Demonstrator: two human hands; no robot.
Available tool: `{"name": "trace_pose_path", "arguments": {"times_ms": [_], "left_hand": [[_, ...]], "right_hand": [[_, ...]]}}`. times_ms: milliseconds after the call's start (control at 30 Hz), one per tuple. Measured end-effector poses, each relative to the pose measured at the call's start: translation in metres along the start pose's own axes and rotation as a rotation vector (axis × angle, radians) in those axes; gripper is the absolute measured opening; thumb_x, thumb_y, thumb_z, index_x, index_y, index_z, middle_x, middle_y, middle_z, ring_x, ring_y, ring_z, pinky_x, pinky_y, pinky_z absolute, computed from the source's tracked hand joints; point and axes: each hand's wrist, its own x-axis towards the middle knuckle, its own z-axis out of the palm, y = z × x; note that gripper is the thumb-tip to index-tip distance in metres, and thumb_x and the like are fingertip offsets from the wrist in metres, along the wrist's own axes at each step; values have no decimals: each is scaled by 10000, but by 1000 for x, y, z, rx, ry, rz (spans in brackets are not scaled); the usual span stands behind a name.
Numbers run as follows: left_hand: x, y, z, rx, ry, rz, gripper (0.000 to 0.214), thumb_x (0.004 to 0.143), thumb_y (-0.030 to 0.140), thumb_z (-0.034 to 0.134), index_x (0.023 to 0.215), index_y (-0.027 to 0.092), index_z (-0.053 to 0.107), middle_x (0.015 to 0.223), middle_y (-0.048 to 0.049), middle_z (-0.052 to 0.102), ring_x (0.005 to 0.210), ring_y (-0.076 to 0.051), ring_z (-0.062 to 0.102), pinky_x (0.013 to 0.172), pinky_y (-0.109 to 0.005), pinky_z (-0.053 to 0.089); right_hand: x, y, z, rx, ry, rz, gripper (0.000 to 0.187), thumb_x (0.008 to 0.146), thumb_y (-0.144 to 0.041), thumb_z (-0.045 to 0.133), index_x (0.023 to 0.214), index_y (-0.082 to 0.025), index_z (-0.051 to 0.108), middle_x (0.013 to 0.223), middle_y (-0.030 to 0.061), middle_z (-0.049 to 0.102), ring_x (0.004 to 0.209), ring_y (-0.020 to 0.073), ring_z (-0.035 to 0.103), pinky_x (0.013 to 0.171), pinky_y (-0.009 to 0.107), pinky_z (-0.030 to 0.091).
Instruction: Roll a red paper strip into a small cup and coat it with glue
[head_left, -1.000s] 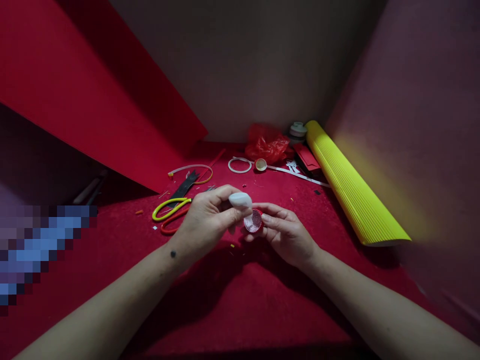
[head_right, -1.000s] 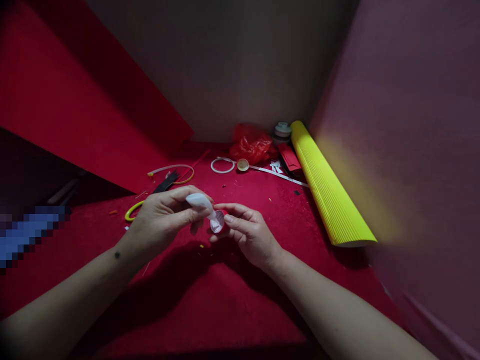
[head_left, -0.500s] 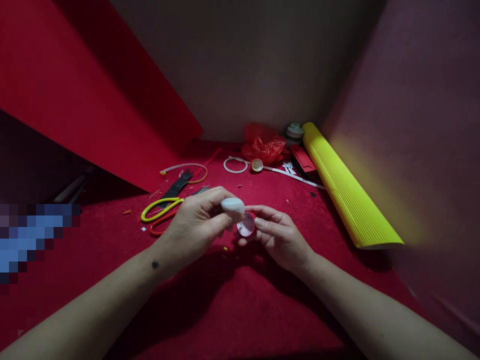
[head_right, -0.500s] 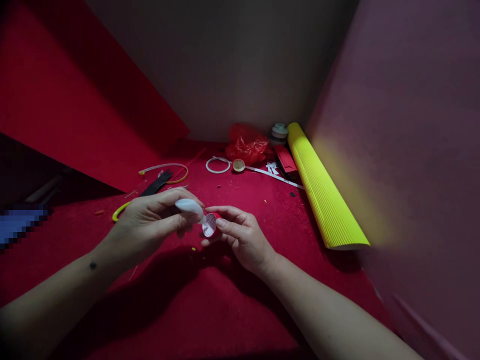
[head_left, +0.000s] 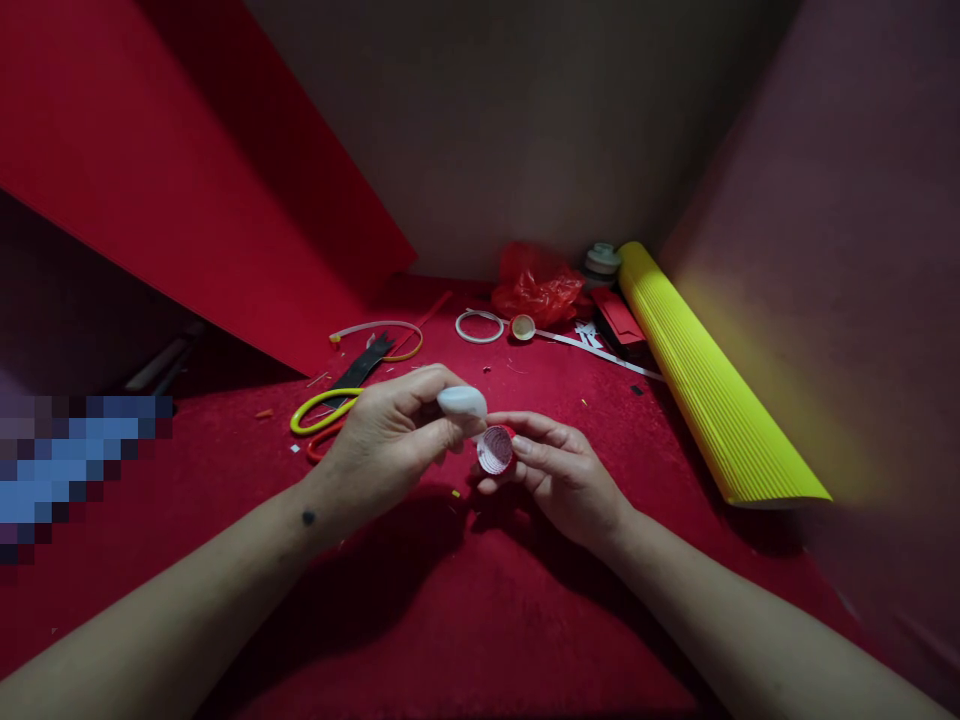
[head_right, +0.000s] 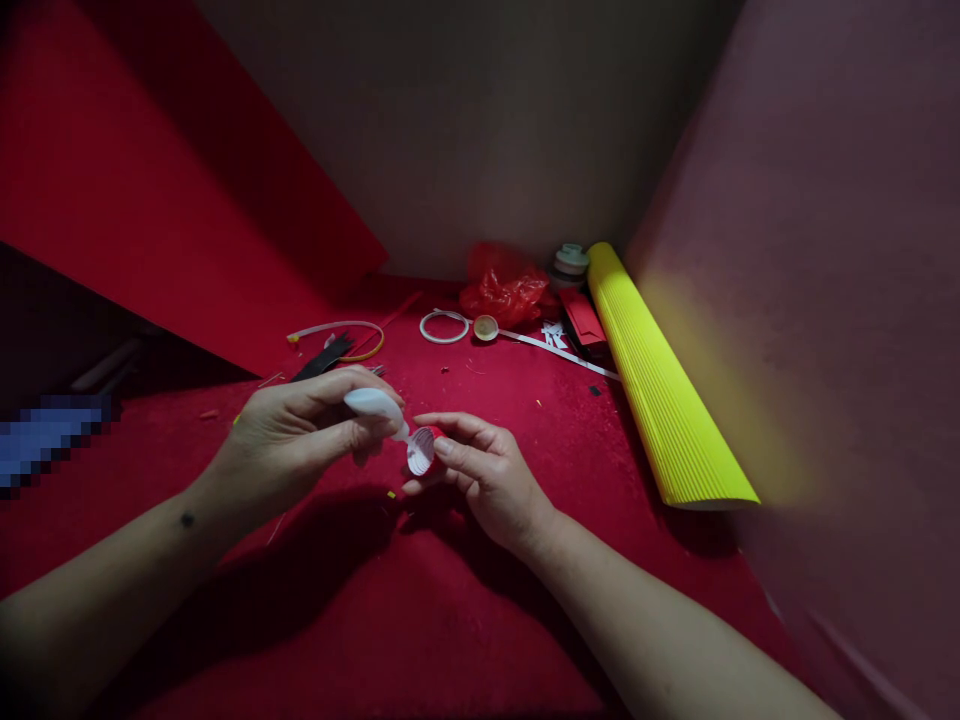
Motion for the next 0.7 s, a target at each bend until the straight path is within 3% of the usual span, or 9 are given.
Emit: {"name": "trace_pose_path", "arguments": {"times_ms": [400, 700], "left_hand": [[-1, -9, 4, -41, -15, 17, 58, 822, 127, 580, 799, 140, 631, 710, 9, 573, 612, -78, 543, 556, -191, 442], [-3, -2, 3, -29, 2, 43, 70, 825, 122, 582, 798, 148, 642, 691, 15, 571, 613, -79, 540, 556, -194, 435]], "right_hand": [[2, -2, 0, 4, 6, 16, 221, 772, -226, 682, 988, -185, 703, 859, 53, 704, 750, 166, 661, 694, 348, 569], [2, -3, -1, 53, -30, 76, 228, 760, -220, 670, 982, -175, 697, 857, 55, 703, 721, 164, 662, 663, 335, 577]]}}
